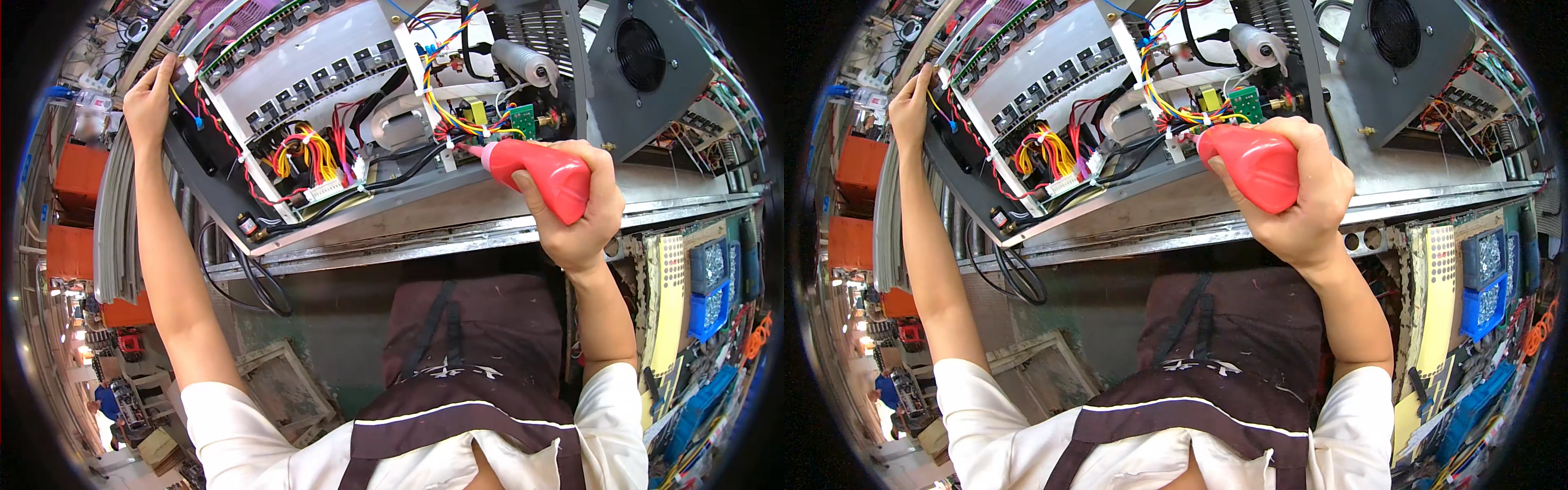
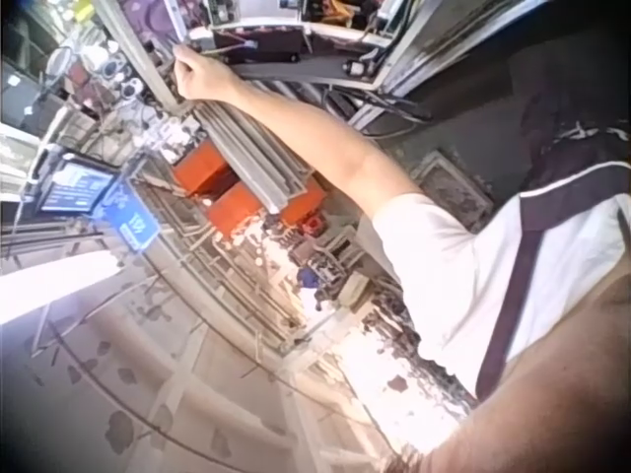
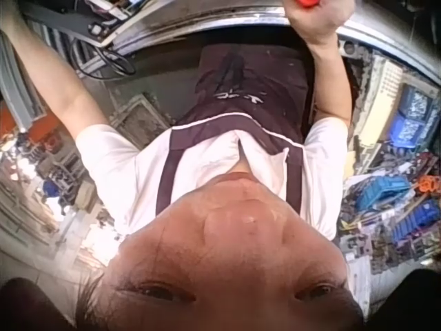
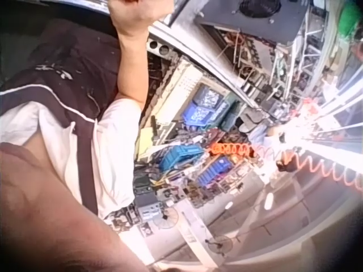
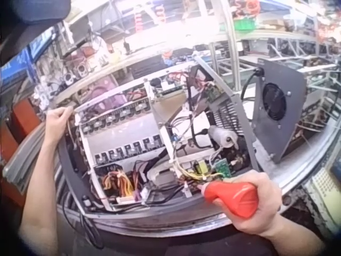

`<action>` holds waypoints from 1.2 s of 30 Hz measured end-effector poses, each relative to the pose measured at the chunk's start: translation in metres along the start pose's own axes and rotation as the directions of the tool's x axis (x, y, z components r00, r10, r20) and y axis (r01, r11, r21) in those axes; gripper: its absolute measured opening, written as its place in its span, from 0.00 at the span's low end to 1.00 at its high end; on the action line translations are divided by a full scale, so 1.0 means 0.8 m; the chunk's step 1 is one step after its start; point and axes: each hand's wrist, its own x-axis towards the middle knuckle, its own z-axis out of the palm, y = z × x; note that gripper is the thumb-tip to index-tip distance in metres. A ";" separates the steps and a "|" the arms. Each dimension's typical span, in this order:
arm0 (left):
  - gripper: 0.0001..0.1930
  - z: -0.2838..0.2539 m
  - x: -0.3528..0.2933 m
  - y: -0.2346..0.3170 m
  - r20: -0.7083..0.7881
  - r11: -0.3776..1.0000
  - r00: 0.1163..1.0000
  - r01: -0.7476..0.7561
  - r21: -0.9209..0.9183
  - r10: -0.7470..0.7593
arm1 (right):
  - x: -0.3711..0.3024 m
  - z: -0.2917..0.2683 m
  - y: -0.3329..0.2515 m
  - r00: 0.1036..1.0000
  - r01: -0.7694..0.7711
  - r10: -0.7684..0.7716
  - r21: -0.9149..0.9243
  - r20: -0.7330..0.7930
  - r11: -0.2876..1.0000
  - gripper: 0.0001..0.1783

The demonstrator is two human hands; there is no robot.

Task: The person assembles the internal components of an electronic device by placing a PCB and a fan into an electronic chassis, then securing them with screws using a screwdriver. Wiring harnesses are connected using tweezers, and oil is dispensed with an oil dispenser.

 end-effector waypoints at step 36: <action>0.21 -0.013 0.007 -0.023 0.015 0.991 0.998 -0.060 0.122 0.058 | -0.010 0.020 -0.042 0.959 0.173 -0.150 -0.078 0.240 0.982 0.30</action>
